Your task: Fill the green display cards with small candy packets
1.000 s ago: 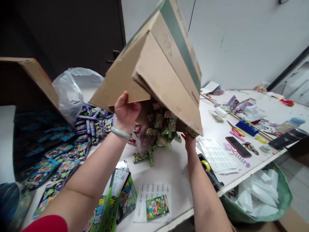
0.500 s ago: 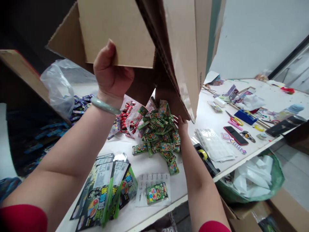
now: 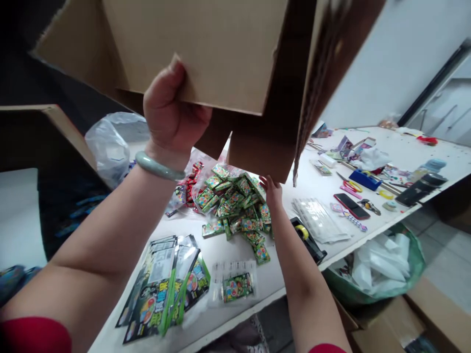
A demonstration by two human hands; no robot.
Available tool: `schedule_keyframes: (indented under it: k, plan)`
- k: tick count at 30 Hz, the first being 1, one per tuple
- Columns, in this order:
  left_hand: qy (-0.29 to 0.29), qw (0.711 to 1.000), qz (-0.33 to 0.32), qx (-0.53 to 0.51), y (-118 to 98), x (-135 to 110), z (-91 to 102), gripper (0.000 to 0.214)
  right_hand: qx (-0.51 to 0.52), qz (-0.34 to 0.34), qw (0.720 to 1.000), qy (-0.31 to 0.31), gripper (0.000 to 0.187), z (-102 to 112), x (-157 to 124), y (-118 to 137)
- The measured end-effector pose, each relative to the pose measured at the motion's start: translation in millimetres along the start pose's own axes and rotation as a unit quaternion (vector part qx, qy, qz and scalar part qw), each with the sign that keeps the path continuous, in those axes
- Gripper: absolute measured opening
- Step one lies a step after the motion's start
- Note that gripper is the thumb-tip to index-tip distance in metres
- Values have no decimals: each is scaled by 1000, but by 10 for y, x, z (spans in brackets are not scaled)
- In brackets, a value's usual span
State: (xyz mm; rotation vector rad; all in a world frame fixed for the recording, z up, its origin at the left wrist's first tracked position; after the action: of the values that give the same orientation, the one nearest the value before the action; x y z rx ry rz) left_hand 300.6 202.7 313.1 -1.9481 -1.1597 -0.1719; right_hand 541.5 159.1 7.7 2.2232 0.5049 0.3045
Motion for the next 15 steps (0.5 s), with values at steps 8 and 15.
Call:
schedule_keyframes:
  k: [8,15]
  plan:
    - [18,999,37,12,140,-67,-676,35,90,58,992,-60,31,-50,-416,652]
    - [162,979,101,74,685,-695,-1381,19,82,97,986,-104,29,333,-1149,1039]
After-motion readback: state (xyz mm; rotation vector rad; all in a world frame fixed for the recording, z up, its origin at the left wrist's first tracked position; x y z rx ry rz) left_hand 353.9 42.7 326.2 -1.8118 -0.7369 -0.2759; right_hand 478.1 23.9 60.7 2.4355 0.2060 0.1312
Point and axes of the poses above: each hand's wrist, its own x-axis towards the middle knuckle, its own z-axis out of the back of the hand, y = z × x, the point moved 6 cm from there along x, towards the middle knuckle, and after that the axes turned 5 degrees about -y, right-handed, at the moved point
